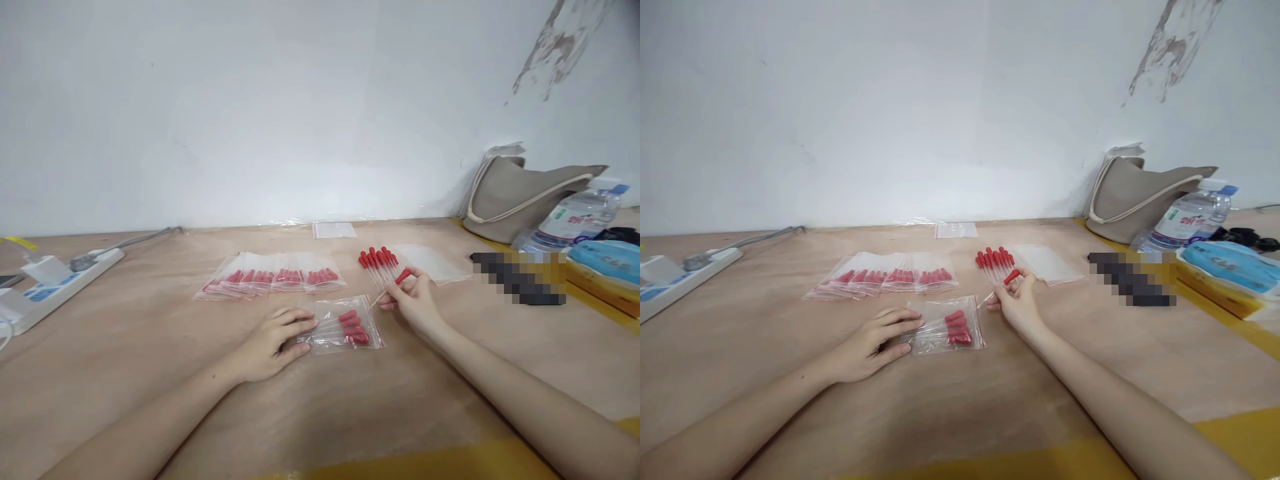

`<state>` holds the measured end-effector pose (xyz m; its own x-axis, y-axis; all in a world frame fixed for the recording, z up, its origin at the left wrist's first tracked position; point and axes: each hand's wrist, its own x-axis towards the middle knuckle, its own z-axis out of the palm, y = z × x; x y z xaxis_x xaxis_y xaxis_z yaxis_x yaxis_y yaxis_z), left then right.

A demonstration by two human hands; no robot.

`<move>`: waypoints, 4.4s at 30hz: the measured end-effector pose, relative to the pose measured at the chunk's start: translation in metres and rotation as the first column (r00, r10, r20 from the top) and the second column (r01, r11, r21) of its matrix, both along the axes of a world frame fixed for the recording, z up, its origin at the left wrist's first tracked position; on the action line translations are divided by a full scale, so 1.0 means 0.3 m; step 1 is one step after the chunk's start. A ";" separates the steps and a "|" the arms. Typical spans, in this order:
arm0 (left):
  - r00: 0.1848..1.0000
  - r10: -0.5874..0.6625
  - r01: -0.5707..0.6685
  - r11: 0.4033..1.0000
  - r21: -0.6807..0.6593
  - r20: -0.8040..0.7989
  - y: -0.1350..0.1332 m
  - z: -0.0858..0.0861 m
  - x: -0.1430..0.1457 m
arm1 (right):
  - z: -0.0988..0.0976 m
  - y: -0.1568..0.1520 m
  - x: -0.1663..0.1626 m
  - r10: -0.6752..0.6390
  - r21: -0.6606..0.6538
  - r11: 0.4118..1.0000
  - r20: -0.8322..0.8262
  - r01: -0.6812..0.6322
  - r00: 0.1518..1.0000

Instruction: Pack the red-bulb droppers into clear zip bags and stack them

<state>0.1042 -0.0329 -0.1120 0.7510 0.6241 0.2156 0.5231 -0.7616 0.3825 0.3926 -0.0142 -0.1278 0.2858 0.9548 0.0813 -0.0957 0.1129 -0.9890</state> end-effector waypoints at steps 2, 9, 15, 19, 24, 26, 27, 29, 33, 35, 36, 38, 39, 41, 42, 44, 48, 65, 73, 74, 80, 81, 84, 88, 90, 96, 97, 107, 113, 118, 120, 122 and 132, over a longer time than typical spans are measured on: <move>1.000 0.007 -0.007 1.000 -0.006 -0.006 0.000 0.000 0.000 | -0.011 0.006 -0.020 0.025 0.015 1.000 -0.058 -0.024 0.998; 1.000 0.021 -0.021 1.000 -0.010 -0.018 -0.005 0.002 0.004 | -0.023 -0.017 -0.042 0.171 -0.004 0.985 -0.131 -0.173 0.977; 1.000 0.025 -0.025 1.000 -0.002 -0.006 -0.009 0.006 0.007 | -0.017 -0.033 -0.022 0.357 -0.027 0.933 0.160 -0.358 0.920; 0.999 0.047 -0.047 0.999 -0.007 0.013 -0.010 0.007 0.007 | -0.014 -0.022 -0.012 0.457 -0.070 0.889 0.181 -0.452 0.871; 0.999 0.047 -0.046 0.999 -0.014 0.010 -0.010 0.003 0.006 | 0.003 0.006 -0.011 0.545 -0.135 0.838 0.170 -0.529 0.821; 0.999 0.047 -0.047 0.999 -0.012 0.010 -0.009 0.000 0.005 | 0.010 0.017 -0.016 0.588 -0.155 0.809 0.178 -0.567 0.789; 0.999 0.046 -0.046 0.999 -0.011 0.011 -0.008 0.000 0.005 | 0.012 0.022 -0.020 0.610 -0.165 0.792 0.182 -0.588 0.771; 0.999 0.043 -0.043 0.999 -0.011 0.013 -0.007 0.000 0.006 | 0.014 0.030 -0.030 0.642 -0.173 0.767 0.188 -0.618 0.743; 0.999 0.050 -0.050 0.999 -0.007 0.015 -0.008 0.000 0.005 | 0.006 0.035 -0.056 0.636 -0.152 0.771 0.218 -0.618 0.740; 0.999 0.048 -0.048 0.999 -0.003 0.015 -0.009 0.000 0.004 | -0.003 0.035 -0.070 0.615 -0.160 0.788 0.263 -0.595 0.743; 0.999 0.050 -0.050 0.999 -0.003 0.013 -0.010 0.000 0.004 | -0.008 0.034 -0.078 0.586 -0.163 0.809 0.304 -0.565 0.751; 0.998 0.057 -0.057 0.998 -0.004 0.004 -0.011 -0.001 0.003 | -0.017 0.035 -0.091 0.495 -0.160 0.867 0.388 -0.472 0.777; 0.998 0.061 -0.061 0.998 -0.005 0.000 -0.011 -0.002 0.003 | -0.021 0.035 -0.096 0.443 -0.156 0.895 0.421 -0.417 0.792; 0.998 0.065 -0.065 0.998 -0.002 -0.004 -0.010 -0.003 0.003 | -0.024 0.036 -0.101 0.368 -0.149 0.929 0.466 -0.339 0.804; 0.998 0.064 -0.064 0.998 -0.001 -0.005 -0.009 -0.003 0.003 | -0.024 0.036 -0.100 0.365 -0.147 0.930 0.474 -0.336 0.801; 0.998 0.065 -0.065 0.998 0.002 -0.005 -0.008 -0.004 0.004 | -0.023 0.035 -0.091 0.422 -0.156 0.905 0.457 -0.397 0.783; 0.998 0.066 -0.066 0.998 0.007 -0.009 -0.009 -0.005 0.003 | -0.035 0.038 -0.071 0.450 -0.201 0.893 0.458 -0.404 0.767; 0.997 0.057 -0.056 0.998 0.014 -0.059 -0.011 0.000 -0.002 | 0.045 -0.008 -0.056 0.656 -0.307 0.737 0.113 -0.602 0.746; 0.991 0.131 -0.131 0.991 -0.009 0.002 -0.019 -0.001 -0.004 | 0.170 0.020 0.096 0.486 -0.160 0.848 -0.149 -0.506 0.861; 0.991 0.136 -0.136 0.991 -0.017 -0.004 -0.020 0.001 -0.002 | 0.184 0.032 0.106 0.431 -0.126 0.883 -0.161 -0.451 0.888; 0.988 0.152 -0.153 0.987 -0.039 -0.017 -0.022 0.003 0.003 | 0.174 0.148 0.003 0.245 -0.036 0.963 -0.296 -0.267 0.923; 0.988 0.153 -0.153 0.987 -0.037 -0.018 -0.021 0.002 0.003 | 0.161 0.169 -0.033 0.213 -0.065 0.967 -0.336 -0.248 0.918; 0.989 0.146 -0.147 0.989 -0.033 -0.013 -0.020 0.003 0.006 | 0.117 0.210 -0.136 0.119 -0.164 0.965 -0.418 -0.204 0.901; 0.991 0.133 -0.133 0.991 -0.025 -0.004 -0.022 0.006 0.008 | 0.085 0.191 -0.189 0.111 -0.278 0.928 -0.433 -0.250 0.894; 0.991 0.133 -0.133 0.991 -0.021 -0.010 -0.023 0.006 0.007 | 0.090 0.158 -0.155 0.190 -0.368 0.865 -0.390 -0.342 0.901; 0.993 0.117 -0.117 0.993 -0.015 -0.002 -0.017 -0.001 0.004 | 0.139 0.139 0.127 0.431 -0.488 0.854 0.466 -0.181 0.773; 0.994 0.111 -0.111 0.994 -0.012 0.001 -0.015 -0.001 0.005 | 0.140 0.155 0.176 0.271 -0.358 0.934 0.659 -0.024 0.701; 0.995 0.103 -0.102 0.995 0.013 -0.020 -0.017 -0.001 0.008 | 0.028 0.247 0.347 0.138 -0.171 0.873 0.985 0.457 0.104; 0.994 0.103 -0.103 0.995 0.020 -0.032 -0.014 -0.002 0.005 | -0.002 0.253 0.352 0.063 -0.093 0.878 0.995 0.469 0.080; 0.995 0.101 -0.101 0.995 0.015 -0.020 -0.013 -0.004 0.003 | -0.009 0.239 0.329 -0.009 -0.004 0.873 1.000 0.487 0.025; 0.995 0.101 -0.101 0.995 0.015 -0.020 -0.012 -0.005 0.003 | 0.011 0.231 0.313 -0.077 0.056 0.863 0.997 0.503 0.022; 0.995 0.097 -0.097 0.995 0.014 -0.028 -0.013 -0.005 0.003 | 0.044 0.225 0.286 -0.153 0.126 0.850 0.988 0.512 0.011; 0.885 0.284 -0.384 0.894 0.232 0.369 -0.014 -0.008 -0.004 | 0.079 -0.049 -0.154 -0.332 0.335 0.772 0.937 -0.540 0.107</move>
<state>0.1030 -0.0370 -0.1145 0.3684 0.6967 0.6156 0.6543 -0.6647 0.3607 0.3463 -0.0288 -0.1043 -0.5528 0.5985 0.5798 0.7546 0.6547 0.0437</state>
